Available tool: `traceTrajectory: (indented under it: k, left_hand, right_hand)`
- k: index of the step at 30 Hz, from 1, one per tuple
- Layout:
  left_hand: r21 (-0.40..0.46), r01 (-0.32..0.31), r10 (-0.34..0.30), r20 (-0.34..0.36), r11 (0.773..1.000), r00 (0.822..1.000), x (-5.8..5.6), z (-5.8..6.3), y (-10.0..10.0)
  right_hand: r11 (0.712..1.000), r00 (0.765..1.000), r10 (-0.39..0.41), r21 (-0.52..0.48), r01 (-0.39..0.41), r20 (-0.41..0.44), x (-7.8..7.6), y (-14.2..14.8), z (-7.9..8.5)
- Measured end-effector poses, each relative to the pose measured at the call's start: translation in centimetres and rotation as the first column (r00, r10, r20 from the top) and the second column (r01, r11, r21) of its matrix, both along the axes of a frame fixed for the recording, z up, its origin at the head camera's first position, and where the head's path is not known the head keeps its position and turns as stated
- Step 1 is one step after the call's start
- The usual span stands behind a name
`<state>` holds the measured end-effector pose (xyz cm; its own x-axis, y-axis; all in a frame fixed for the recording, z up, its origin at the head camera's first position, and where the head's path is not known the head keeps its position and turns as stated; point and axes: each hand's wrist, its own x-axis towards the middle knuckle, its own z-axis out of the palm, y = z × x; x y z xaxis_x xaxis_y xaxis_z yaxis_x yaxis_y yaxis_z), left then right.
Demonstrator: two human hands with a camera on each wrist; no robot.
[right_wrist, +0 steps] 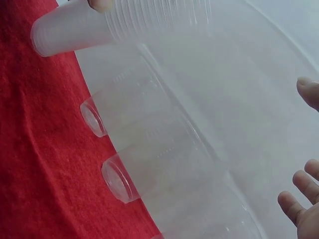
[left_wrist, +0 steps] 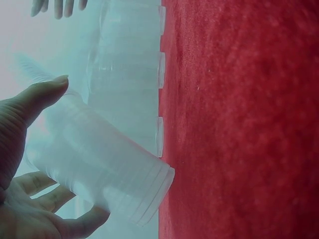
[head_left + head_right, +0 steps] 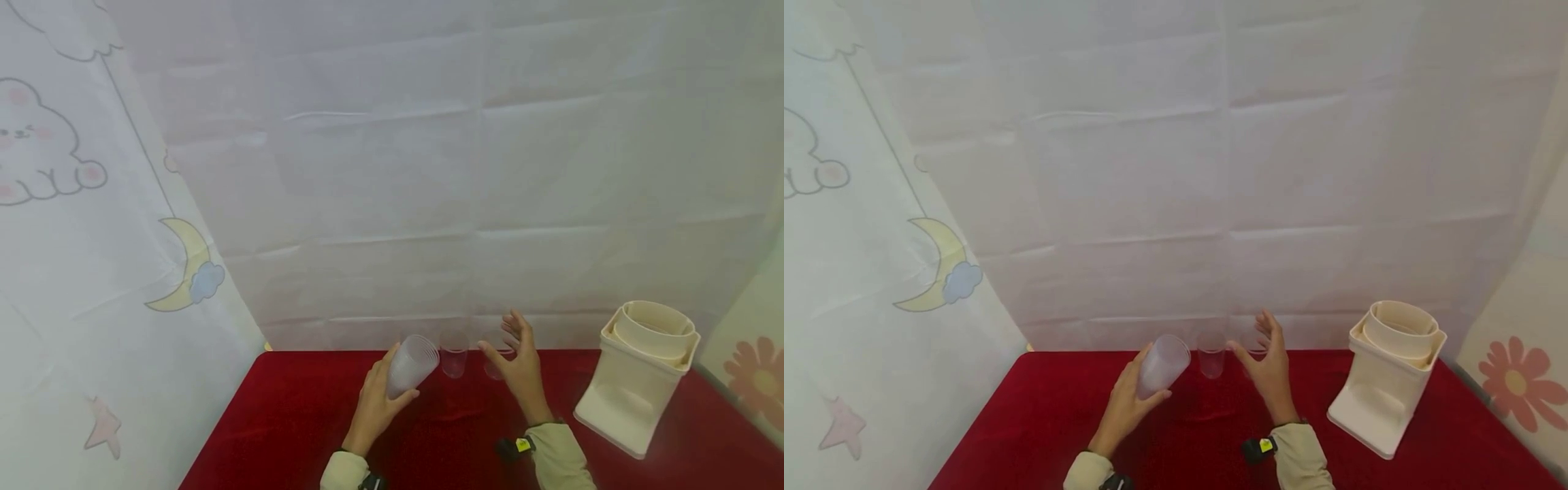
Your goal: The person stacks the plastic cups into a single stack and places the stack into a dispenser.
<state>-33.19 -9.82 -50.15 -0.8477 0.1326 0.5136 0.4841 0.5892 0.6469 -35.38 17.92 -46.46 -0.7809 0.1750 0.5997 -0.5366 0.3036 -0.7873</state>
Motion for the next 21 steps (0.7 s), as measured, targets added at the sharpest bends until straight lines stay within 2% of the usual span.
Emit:
traceTrajectory:
  k: [5, 8, 13, 17, 21]
  left_hand:
    - [0.0, 0.002, -0.002, 0.006, 1.0, 1.0, 0.0, -0.1, 0.0]
    - [0.001, 0.005, -0.005, 0.011, 1.0, 1.0, 0.0, 0.0, 0.1]
    - [-0.003, 0.006, -0.006, 0.004, 1.0, 1.0, -0.1, -0.1, 0.0]
    - [-0.008, 0.006, -0.006, -0.01, 1.0, 1.0, -0.2, -0.1, 0.0]
    - [-0.006, 0.004, -0.004, -0.004, 1.0, 1.0, -0.1, -0.1, -0.1]
  right_hand:
    - [1.0, 1.0, 0.001, 0.012, 0.0, -0.029, 1.7, -0.4, 1.7]
    - [1.0, 0.999, -0.003, 0.019, 0.004, -0.032, 1.9, -0.2, 2.0]
    - [1.0, 1.0, -0.017, 0.001, 0.017, 0.003, 0.9, 0.4, 1.1]
    - [0.999, 0.999, -0.032, 0.005, 0.032, -0.005, -0.4, 1.2, -0.3]
    - [0.999, 0.999, -0.045, 0.014, 0.045, -0.006, -0.9, 1.6, -1.0]
